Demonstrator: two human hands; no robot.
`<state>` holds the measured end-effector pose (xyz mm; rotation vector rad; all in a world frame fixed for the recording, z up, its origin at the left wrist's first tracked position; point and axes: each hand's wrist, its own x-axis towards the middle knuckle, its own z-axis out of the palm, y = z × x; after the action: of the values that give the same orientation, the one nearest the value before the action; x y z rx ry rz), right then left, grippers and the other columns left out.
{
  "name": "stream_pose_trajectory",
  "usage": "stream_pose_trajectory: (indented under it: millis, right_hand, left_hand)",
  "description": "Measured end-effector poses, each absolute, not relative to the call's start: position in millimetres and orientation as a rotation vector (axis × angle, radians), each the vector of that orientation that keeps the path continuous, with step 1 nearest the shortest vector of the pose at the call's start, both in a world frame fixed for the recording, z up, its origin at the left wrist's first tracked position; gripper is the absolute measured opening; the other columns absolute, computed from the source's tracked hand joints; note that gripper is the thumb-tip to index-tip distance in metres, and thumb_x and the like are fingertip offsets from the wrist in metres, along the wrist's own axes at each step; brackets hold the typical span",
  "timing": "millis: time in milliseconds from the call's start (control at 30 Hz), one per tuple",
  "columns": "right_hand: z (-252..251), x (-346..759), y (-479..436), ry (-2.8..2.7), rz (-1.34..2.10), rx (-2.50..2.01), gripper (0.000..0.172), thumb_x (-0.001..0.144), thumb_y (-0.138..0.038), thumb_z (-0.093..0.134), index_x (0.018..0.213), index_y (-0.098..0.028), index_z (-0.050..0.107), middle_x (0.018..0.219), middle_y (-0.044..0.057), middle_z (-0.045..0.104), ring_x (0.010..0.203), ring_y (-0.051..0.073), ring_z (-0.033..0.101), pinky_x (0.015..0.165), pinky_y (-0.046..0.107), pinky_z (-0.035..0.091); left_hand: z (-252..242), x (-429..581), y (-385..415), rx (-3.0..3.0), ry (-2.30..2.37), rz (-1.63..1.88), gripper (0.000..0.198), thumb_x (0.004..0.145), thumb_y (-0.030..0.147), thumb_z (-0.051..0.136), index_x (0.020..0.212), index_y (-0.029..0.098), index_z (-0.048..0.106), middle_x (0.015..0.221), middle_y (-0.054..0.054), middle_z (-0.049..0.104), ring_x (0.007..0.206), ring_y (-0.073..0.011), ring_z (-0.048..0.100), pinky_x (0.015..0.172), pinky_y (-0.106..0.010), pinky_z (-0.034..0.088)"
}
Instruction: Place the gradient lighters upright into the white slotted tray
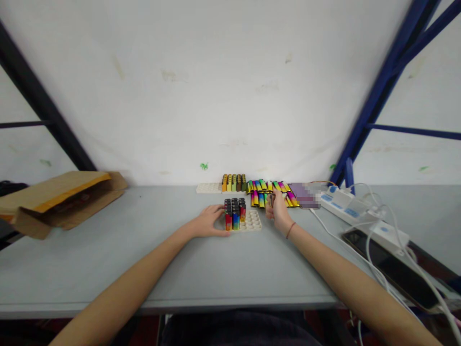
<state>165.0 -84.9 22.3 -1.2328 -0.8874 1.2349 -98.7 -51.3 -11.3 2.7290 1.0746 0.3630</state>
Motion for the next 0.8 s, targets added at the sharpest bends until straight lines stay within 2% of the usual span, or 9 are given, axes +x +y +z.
stream_pose_trajectory:
  millis: [167,300,500,633,800]
  right_hand:
    - [18.7,168.3,-82.0,-0.879,1.279,-1.178,0.049,0.087,-0.067,0.018,0.062,-0.026,0.025,0.040,-0.007,0.018,0.036,0.011,0.012,0.038,0.027,0.014]
    - [21.0,168.0,-82.2,-0.795,1.267,-1.157,0.042,0.085,-0.062,0.026,0.064,-0.025,0.025,0.037,-0.008,0.017,0.034,0.011,0.010,0.037,0.026,0.011]
    - [22.8,165.1,-81.1,-0.844,1.208,-1.155,0.032,0.088,-0.048,0.025,0.066,-0.025,0.022,0.037,-0.008,0.018,0.034,0.011,0.012,0.037,0.024,0.012]
    - [17.2,164.2,-82.9,-1.110,1.058,-1.151,0.033,0.091,-0.050,0.027,0.070,-0.025,0.028,0.043,-0.008,0.030,0.036,0.011,0.026,0.040,0.025,0.023]
    - [18.5,166.9,-92.5,-1.630,0.685,-1.068,0.026,0.090,-0.048,0.046,0.083,-0.022,0.043,0.059,-0.004,0.051,0.055,0.013,0.050,0.056,0.026,0.040]
  left_hand:
    - [-10.5,-98.7,-51.1,2.716,1.082,0.349,0.083,0.070,0.070,0.066,0.131,0.015,0.051,0.142,-0.017,0.044,0.131,-0.0378,0.039,0.111,-0.049,0.027]
    - [-9.5,-98.5,-51.6,2.719,1.084,0.341,0.085,0.071,0.071,0.065,0.131,0.013,0.052,0.142,-0.017,0.044,0.131,-0.0389,0.039,0.112,-0.048,0.027]
    - [-11.0,-98.5,-51.3,2.742,1.087,0.337,0.084,0.071,0.070,0.066,0.132,0.014,0.051,0.142,-0.017,0.043,0.130,-0.0370,0.040,0.112,-0.046,0.028]
    - [-12.1,-98.8,-50.5,2.748,1.087,0.335,0.084,0.071,0.069,0.067,0.131,0.013,0.051,0.142,-0.017,0.043,0.129,-0.0370,0.041,0.111,-0.046,0.028]
    - [-12.4,-98.6,-50.6,2.757,1.074,0.353,0.083,0.071,0.068,0.067,0.132,0.013,0.051,0.142,-0.018,0.044,0.129,-0.0371,0.041,0.111,-0.047,0.029]
